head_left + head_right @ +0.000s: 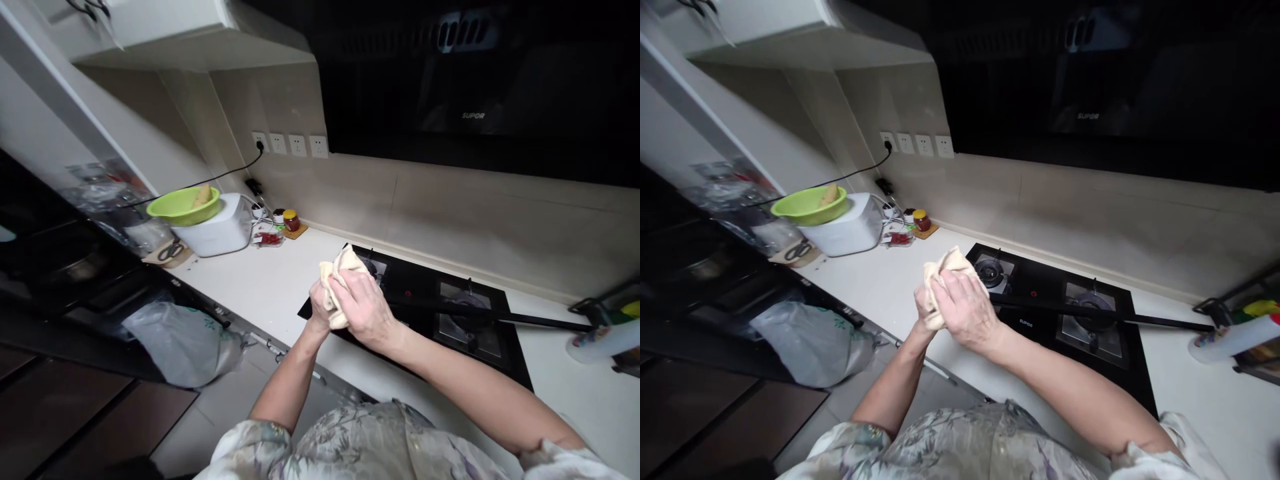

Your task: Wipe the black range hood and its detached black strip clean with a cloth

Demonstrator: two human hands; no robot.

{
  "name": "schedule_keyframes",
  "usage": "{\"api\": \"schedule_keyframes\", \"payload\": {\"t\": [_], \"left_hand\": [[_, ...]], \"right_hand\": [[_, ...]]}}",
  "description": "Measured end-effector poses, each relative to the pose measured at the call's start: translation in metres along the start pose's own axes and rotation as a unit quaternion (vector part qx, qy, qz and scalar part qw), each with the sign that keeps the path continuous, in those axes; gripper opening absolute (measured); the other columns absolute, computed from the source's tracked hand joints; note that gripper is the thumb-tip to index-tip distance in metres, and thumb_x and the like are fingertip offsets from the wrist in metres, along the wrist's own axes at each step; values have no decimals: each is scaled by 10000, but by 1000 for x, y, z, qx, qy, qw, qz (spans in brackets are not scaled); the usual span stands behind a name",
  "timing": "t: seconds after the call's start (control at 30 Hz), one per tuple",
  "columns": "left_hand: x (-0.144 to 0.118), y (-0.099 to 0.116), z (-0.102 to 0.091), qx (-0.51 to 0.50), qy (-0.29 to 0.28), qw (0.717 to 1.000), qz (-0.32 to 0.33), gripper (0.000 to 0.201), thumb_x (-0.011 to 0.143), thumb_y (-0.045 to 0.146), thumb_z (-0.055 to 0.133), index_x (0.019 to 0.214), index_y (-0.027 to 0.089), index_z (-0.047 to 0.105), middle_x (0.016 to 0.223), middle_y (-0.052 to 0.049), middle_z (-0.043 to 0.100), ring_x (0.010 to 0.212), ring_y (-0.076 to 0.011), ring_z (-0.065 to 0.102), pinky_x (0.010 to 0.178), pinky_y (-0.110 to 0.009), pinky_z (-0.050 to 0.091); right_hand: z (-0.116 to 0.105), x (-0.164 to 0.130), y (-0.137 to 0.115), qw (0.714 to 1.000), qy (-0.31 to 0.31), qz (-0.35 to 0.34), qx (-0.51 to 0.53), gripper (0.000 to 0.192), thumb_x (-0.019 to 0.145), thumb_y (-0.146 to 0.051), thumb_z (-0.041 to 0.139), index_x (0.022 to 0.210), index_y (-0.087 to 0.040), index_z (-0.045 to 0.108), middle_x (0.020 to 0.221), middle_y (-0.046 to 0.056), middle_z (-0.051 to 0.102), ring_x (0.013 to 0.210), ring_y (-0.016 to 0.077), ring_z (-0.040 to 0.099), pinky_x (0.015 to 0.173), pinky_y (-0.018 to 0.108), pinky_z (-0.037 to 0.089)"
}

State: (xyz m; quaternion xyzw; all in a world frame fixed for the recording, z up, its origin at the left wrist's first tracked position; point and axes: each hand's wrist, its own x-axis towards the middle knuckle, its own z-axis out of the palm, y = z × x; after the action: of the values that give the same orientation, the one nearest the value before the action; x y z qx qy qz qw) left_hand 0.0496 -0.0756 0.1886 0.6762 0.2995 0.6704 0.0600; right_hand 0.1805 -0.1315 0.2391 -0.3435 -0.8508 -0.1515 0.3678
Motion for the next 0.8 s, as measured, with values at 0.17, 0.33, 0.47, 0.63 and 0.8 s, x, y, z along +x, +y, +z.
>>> {"api": "schedule_keyframes", "payload": {"t": [0.17,0.33,0.47,0.63,0.8], "left_hand": [[7,6,-10,-47,-13,998,39,270,737,-46,478,830,205,519,759,4,607,687,-134,618,633,-257,500],[9,4,-12,-73,-17,996,58,311,726,-69,447,852,199,542,772,-8,608,705,-141,637,631,-268,533],[15,7,-12,-88,-20,989,115,293,738,-41,500,880,211,548,807,-17,626,763,-172,651,682,-327,569],[3,7,-5,-59,41,997,-15,324,704,15,591,968,203,585,1038,-84,659,1006,-225,665,882,-413,568],[-24,-6,6,-135,120,935,-305,124,816,218,663,905,173,590,998,-99,666,956,-206,702,763,-316,590]], "right_hand": [[-10,-72,55,994,-28,48,-99,382,998,-187,447,1331,-146,630,1227,205,639,988,279,539,807,412,432],[-44,-156,112,976,-69,133,-157,313,967,-186,460,1200,-164,668,1211,178,655,951,269,538,754,382,405],[-70,-207,138,965,-62,194,-164,270,916,-154,469,1080,-207,676,1103,138,671,923,260,554,759,384,402],[-67,-229,139,962,-6,232,-143,262,918,-158,447,1069,-205,656,1112,140,660,964,269,577,794,397,431],[-47,-230,131,969,4,229,-94,314,905,-154,433,1113,-204,664,1155,147,651,989,274,579,845,421,448]]}}
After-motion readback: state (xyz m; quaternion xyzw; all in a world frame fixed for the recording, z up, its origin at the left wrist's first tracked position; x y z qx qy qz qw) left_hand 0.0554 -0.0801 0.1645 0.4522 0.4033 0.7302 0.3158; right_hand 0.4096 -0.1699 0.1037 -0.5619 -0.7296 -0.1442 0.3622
